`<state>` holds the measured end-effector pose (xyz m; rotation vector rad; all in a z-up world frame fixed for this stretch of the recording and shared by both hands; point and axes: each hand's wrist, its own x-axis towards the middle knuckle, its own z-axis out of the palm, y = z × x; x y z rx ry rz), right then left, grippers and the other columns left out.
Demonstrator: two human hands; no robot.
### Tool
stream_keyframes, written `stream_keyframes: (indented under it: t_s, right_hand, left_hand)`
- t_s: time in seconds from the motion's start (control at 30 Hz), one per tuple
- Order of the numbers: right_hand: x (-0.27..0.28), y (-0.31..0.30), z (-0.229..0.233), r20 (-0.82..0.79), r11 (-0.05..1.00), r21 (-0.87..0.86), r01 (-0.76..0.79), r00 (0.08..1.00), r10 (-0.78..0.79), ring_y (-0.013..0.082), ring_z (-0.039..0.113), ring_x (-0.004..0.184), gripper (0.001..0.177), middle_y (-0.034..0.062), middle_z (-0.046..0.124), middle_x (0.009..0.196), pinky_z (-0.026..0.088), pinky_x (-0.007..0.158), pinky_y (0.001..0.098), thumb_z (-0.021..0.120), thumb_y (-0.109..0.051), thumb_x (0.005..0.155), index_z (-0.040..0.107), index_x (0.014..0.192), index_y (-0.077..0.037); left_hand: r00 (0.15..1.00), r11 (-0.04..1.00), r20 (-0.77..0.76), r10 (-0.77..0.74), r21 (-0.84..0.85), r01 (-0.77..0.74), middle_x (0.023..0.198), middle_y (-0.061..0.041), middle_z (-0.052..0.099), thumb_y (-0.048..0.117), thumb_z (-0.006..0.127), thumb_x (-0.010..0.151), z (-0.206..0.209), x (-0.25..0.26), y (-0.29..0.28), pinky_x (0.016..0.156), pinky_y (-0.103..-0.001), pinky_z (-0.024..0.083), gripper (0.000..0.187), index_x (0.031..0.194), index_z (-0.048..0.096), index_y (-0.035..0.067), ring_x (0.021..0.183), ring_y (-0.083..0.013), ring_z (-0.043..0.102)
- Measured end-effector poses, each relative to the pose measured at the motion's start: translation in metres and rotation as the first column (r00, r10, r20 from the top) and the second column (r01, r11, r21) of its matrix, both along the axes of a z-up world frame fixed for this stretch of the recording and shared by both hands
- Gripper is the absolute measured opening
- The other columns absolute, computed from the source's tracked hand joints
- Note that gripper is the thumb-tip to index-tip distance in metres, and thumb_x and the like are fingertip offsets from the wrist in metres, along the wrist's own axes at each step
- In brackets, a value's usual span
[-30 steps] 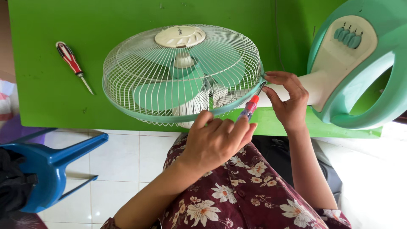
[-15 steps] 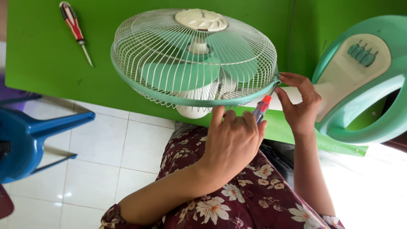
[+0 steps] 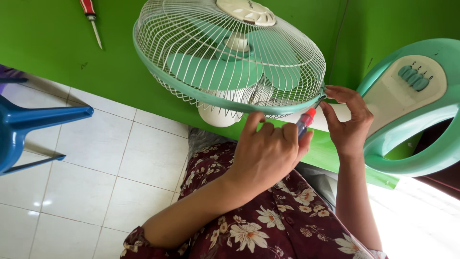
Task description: The person repositions a teal and white table fan on a green table, then uses a screwdriver to loosen and adjust screws on the fan's front grille. The fan is rotated and tilted during the process, and the screwdriver is used repeatedly on different screw locations.
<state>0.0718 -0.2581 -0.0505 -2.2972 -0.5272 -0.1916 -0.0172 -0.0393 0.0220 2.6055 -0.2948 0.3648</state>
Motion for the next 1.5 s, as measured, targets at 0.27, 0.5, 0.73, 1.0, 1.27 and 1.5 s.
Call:
stream_keyframes:
  t_s: [0.27,0.5,0.73,1.0,1.27,1.5]
  right_hand:
    - [-0.009,-0.005,-0.004,-0.152,0.993,0.118,-0.012,0.988,0.030,0.0238,0.072,0.118,0.045,0.0137,0.069,0.139,0.056,0.100,0.0352,0.076,0.003,0.093,0.064,0.136,-0.002]
    - [-0.028,-0.001,-0.005,-0.190,0.979,0.203,0.022,0.982,0.017,0.0229,0.069,0.117,0.055,0.0141,0.064,0.139,0.056,0.098,0.0352,0.072,0.000,0.090,0.052,0.141,0.000]
    - [-0.054,-0.010,-0.012,0.058,0.992,0.085,0.091,0.994,-0.096,0.0195,0.072,0.098,0.026,0.0104,0.072,0.111,0.058,0.088,0.0325,0.078,-0.012,0.098,0.067,0.119,-0.002]
    - [-0.077,0.006,-0.011,0.488,0.983,0.014,0.185,0.856,-0.168,0.0242,0.068,0.087,0.042,0.0115,0.070,0.103,0.054,0.073,0.0317,0.086,-0.025,0.101,0.053,0.108,-0.001]
    - [-0.076,0.027,-0.008,0.403,0.943,0.169,0.286,0.853,-0.331,0.0153,0.065,0.075,0.028,0.0095,0.069,0.098,0.050,0.066,0.0247,0.082,-0.018,0.102,0.061,0.106,-0.001]
    - [-0.082,0.034,0.012,0.507,0.957,-0.065,0.281,0.835,-0.211,0.0222,0.066,0.088,0.023,0.0117,0.069,0.097,0.052,0.072,0.0314,0.082,-0.017,0.091,0.070,0.101,-0.001]
  left_hand:
    - [0.986,0.990,0.125,-0.107,-0.073,0.117,0.061,0.000,0.062,0.034,0.070,0.098,-0.005,0.004,-0.006,0.082,-0.037,0.039,0.034,0.119,0.067,0.007,0.048,-0.0144,0.054]
    - [0.978,0.980,0.087,-0.190,-0.037,0.193,0.076,0.001,0.069,0.017,0.067,0.096,-0.007,0.004,-0.009,0.090,-0.039,0.042,0.023,0.117,0.064,0.009,0.058,-0.0160,0.062]
    - [0.957,0.974,0.196,-0.213,-0.039,0.225,0.061,0.000,0.062,0.022,0.067,0.104,-0.015,0.007,-0.012,0.087,-0.036,0.043,0.029,0.120,0.065,-0.002,0.055,-0.0156,0.061]
    - [0.909,0.993,0.405,-0.093,-0.027,0.114,0.069,-0.003,0.062,0.023,0.070,0.099,-0.036,0.023,-0.026,0.102,-0.041,0.045,0.020,0.095,0.067,0.004,0.080,-0.0195,0.063]
    - [0.930,0.982,0.318,-0.183,0.011,0.190,0.080,-0.003,0.065,0.043,0.069,0.090,-0.030,0.028,-0.017,0.106,-0.045,0.042,0.036,0.094,0.067,0.008,0.091,-0.0213,0.064]
    - [0.807,0.915,0.451,-0.381,0.056,0.400,0.111,0.003,0.067,0.041,0.078,0.082,-0.026,0.042,0.016,0.099,-0.037,0.045,0.048,0.123,0.064,0.019,0.111,-0.0159,0.061]
